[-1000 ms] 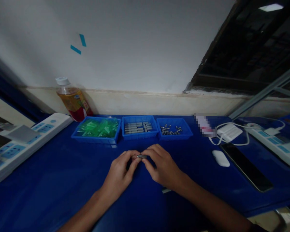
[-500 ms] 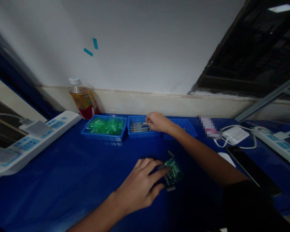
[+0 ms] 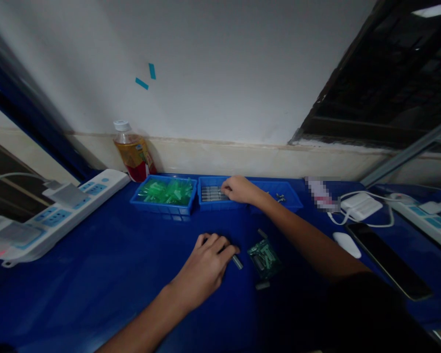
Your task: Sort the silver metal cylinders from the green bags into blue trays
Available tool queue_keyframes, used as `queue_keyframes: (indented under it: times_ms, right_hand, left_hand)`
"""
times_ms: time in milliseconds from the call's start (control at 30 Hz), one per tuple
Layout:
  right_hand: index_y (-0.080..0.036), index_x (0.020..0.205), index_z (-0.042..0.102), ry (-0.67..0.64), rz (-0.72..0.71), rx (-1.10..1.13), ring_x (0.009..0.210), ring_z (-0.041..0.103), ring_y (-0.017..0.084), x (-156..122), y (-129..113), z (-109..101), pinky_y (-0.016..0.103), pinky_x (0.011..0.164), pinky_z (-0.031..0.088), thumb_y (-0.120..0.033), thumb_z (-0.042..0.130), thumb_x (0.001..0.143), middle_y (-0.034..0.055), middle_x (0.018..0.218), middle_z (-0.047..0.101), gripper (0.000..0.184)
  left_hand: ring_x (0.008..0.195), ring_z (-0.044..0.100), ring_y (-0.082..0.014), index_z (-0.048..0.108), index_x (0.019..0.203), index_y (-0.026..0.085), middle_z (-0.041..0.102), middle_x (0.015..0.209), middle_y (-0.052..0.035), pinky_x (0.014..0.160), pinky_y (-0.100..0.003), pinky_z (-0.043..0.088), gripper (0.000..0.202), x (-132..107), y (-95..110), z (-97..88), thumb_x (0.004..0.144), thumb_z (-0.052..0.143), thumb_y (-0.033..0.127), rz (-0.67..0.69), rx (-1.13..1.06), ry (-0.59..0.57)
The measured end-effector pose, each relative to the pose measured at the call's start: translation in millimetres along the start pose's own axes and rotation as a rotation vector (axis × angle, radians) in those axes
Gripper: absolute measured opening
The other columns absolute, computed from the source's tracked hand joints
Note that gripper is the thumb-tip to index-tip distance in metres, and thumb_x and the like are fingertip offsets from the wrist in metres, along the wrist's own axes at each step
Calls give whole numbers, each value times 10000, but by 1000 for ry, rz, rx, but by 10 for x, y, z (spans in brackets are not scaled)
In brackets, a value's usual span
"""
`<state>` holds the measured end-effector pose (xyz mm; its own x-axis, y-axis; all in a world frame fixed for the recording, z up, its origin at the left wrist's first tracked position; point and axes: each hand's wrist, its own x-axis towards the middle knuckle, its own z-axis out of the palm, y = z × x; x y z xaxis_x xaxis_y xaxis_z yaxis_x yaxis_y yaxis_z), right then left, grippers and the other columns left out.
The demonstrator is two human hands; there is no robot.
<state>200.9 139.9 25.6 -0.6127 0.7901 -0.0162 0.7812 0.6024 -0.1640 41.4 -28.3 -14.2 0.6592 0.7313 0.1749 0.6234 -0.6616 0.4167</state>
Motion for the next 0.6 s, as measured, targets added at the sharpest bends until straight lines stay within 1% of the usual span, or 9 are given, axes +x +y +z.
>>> queue_keyframes:
  times_ms: [67,100,200,267,300,367,433,533,600]
  right_hand:
    - [-135,848,703,30,19,83,697,593,146,-75,-11,-32,231,635,354,-143,477,843,54,802,704,227]
    - [-135,868,695,70,22,137,709,593,142,-132,-21,-47,228,651,364,-145,470,858,46,818,702,226]
    - [-147,911,669,296,-4,264,820,595,156,-413,-111,-50,257,757,396,-187,460,903,47,906,694,213]
    - [-161,900,651,451,-34,295,867,583,173,-687,-232,13,302,819,398,-206,462,914,52,912,687,195]
    - [-165,906,639,502,-49,315,855,578,174,-836,-307,65,316,820,403,-208,463,915,52,887,682,181]
    - [-165,962,606,519,-107,358,863,570,177,-1115,-466,193,326,808,418,-193,497,892,56,889,667,133]
    - [-176,996,582,469,-141,323,884,556,194,-1315,-603,319,356,811,421,-193,530,868,69,925,651,139]
    - [-179,961,570,389,-169,296,895,541,201,-1412,-712,439,363,816,427,-186,527,875,71,915,632,96]
    - [-176,926,566,399,-164,309,868,532,194,-1387,-725,473,344,791,434,-182,510,889,65,878,621,68]
  left_hand:
    - [914,541,-196,556,1134,236,609,993,-46,808,-354,386,290,4,-2,-1,918,407,113,-35,-53,32]
    - [915,551,-193,554,1133,233,611,998,-48,804,-344,402,280,8,-11,-4,929,391,132,-59,-94,59]
    - [941,585,-171,540,1130,214,619,1027,-55,827,-304,447,249,23,-64,-20,951,368,189,-126,-270,185]
    - [890,617,-148,525,1136,201,637,1003,-50,801,-267,476,236,34,-94,-31,948,384,214,-183,-391,263]
    - [839,630,-138,515,1146,199,649,970,-41,769,-253,489,236,39,-101,-34,944,394,225,-215,-445,282]
    - [735,641,-122,490,1168,198,663,892,-20,701,-233,504,250,46,-96,-29,937,407,247,-265,-556,288]
    - [688,642,-118,473,1180,197,666,848,-9,667,-226,509,265,51,-77,-7,930,419,268,-281,-660,266]
    - [650,630,-118,477,1169,184,662,799,-5,635,-224,508,272,53,-55,33,920,433,286,-303,-737,250]
    - [630,619,-115,477,1172,181,658,783,-2,620,-223,504,280,48,-56,39,919,440,296,-320,-741,255]
